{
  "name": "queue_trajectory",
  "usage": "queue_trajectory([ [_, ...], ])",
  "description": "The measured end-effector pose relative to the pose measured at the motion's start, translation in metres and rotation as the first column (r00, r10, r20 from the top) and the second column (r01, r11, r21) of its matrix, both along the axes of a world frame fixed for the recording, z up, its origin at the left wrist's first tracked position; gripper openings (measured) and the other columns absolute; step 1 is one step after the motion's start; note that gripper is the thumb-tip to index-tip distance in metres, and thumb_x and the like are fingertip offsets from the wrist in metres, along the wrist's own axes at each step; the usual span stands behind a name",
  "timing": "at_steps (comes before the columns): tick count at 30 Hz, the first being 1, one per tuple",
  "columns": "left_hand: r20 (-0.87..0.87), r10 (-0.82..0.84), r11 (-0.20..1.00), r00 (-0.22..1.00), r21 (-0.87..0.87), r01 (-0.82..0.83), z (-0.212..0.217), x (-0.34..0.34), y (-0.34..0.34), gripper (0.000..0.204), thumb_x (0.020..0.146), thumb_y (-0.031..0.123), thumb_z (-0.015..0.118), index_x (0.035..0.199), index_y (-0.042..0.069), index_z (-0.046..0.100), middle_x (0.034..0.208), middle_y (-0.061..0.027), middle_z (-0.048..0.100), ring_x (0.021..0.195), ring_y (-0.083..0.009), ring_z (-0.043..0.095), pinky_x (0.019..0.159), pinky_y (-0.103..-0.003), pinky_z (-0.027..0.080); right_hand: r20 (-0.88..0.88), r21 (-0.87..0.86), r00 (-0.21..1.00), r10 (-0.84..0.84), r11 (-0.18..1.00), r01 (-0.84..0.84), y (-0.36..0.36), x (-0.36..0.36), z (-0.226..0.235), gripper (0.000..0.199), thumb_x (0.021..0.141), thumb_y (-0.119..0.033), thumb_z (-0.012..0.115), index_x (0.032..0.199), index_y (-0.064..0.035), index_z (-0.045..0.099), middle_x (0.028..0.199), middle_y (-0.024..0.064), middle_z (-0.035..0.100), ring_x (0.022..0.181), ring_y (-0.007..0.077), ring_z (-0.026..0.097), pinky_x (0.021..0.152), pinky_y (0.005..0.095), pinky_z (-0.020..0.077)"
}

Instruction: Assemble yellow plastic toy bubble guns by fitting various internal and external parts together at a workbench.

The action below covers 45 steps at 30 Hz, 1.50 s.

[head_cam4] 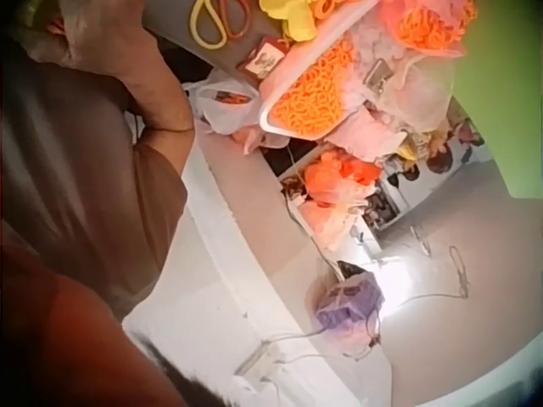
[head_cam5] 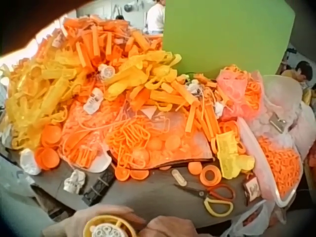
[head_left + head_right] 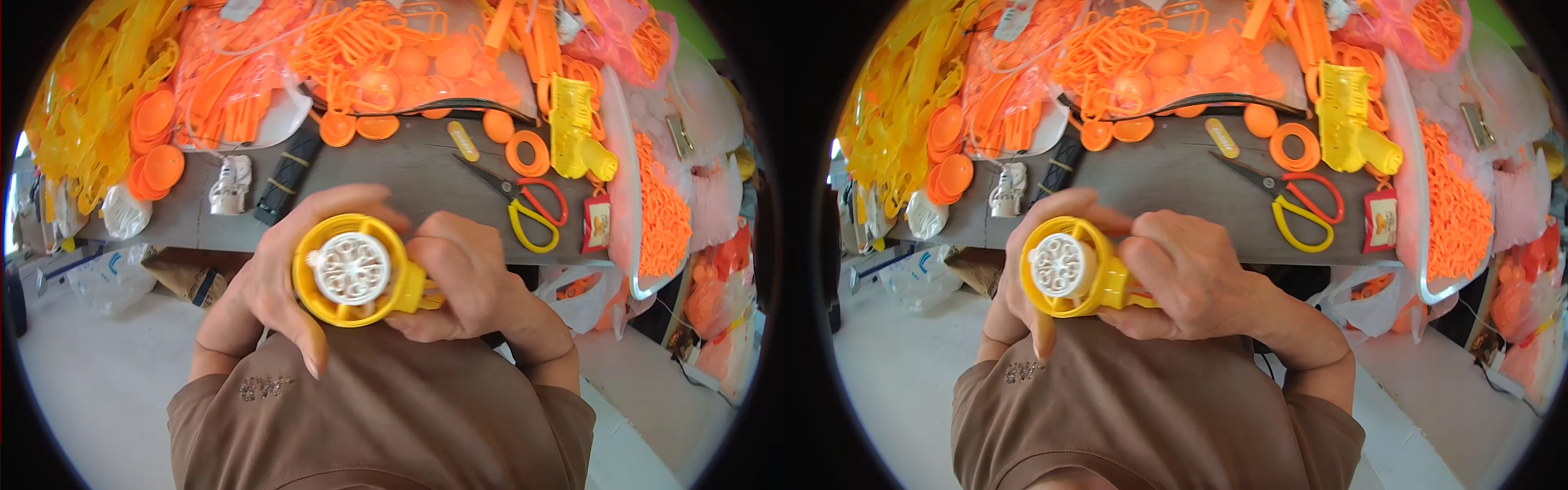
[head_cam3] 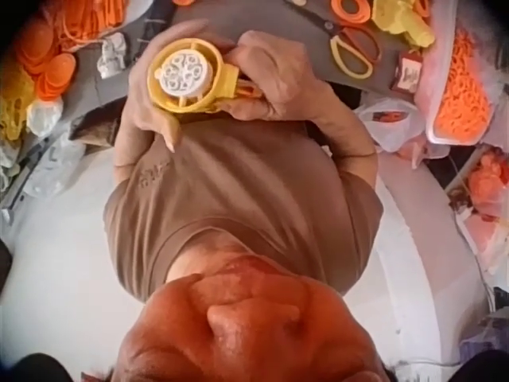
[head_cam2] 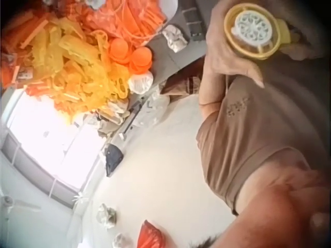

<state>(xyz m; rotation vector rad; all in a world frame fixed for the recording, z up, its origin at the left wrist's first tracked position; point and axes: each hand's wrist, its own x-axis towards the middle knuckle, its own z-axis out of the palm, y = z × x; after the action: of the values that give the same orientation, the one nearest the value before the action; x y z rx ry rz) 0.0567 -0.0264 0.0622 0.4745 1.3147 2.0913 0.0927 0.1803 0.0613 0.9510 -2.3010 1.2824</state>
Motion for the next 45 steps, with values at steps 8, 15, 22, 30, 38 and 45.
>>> queue_trajectory([
  [8,-0.464,0.002,0.964,0.886,-0.234,-0.125,-0.017,-0.003,0.000,0.084,0.045,0.029,0.085,0.112,-0.006,0.051,0.092,-0.0120,0.065,0.082,-0.0179,0.064,0.075,-0.030,0.052,0.039,-0.025,0.999,-0.017,1.000,0.018,0.001,0.002,-0.013,0.041,0.072,-0.031,0.076,0.086,0.0009,0.054,0.071,0.0095,0.047,0.057,0.0253,0.051,0.047,0.0344,0.0405],
  [15,-0.329,0.047,0.957,0.943,-0.257,-0.137,-0.026,-0.006,0.006,0.081,0.044,0.034,0.085,0.109,-0.005,0.055,0.092,-0.0105,0.064,0.081,-0.0173,0.063,0.074,-0.029,0.051,0.125,-0.048,0.992,-0.006,0.999,0.012,0.005,0.001,-0.025,0.040,0.074,-0.030,0.074,0.089,0.0008,0.053,0.071,0.0103,0.047,0.057,0.0263,0.050,0.047,0.0353,0.0402],
  [22,-0.289,-0.080,0.989,0.954,-0.142,0.039,-0.029,-0.011,0.009,0.104,0.038,0.036,0.096,0.120,-0.003,0.045,0.112,-0.0110,0.056,0.100,-0.0160,0.057,0.087,-0.032,0.046,0.097,-0.109,0.995,0.009,0.994,0.001,0.009,-0.002,-0.030,0.042,0.075,-0.032,0.073,0.090,0.0010,0.054,0.072,0.0117,0.050,0.058,0.0271,0.052,0.048,0.0361,0.0406],
  [30,-0.259,-0.015,0.962,0.966,-0.266,-0.056,-0.027,-0.009,0.016,0.078,0.048,0.023,0.087,0.113,-0.004,0.053,0.103,-0.0093,0.061,0.092,-0.0161,0.059,0.084,-0.031,0.047,0.222,-0.001,0.975,-0.008,1.000,0.008,0.014,0.002,-0.023,0.041,0.081,-0.034,0.068,0.096,0.0014,0.053,0.077,0.0117,0.051,0.064,0.0266,0.054,0.055,0.0350,0.0446],
  [38,0.059,0.149,0.982,0.987,-0.129,-0.141,-0.052,-0.006,-0.003,0.085,0.050,0.023,0.080,0.122,0.000,0.041,0.102,-0.0148,0.057,0.084,-0.0309,0.065,0.074,-0.043,0.057,-0.002,0.419,0.418,-0.908,0.379,0.825,0.112,0.043,-0.027,0.033,0.090,-0.015,0.057,0.117,0.0029,0.052,0.102,0.0177,0.058,0.091,0.0295,0.057,0.080,0.0366,0.0464],
  [45,0.109,0.097,0.990,0.989,-0.109,-0.085,-0.053,-0.013,0.012,0.084,0.050,0.023,0.081,0.121,0.000,0.042,0.099,-0.0139,0.058,0.082,-0.0302,0.065,0.072,-0.042,0.057,-0.196,0.649,0.201,-0.960,0.027,0.760,0.149,0.071,-0.060,0.041,0.088,-0.023,0.059,0.122,-0.0034,0.052,0.122,0.0215,0.050,0.113,0.0393,0.047,0.096,0.0451,0.0383],
])
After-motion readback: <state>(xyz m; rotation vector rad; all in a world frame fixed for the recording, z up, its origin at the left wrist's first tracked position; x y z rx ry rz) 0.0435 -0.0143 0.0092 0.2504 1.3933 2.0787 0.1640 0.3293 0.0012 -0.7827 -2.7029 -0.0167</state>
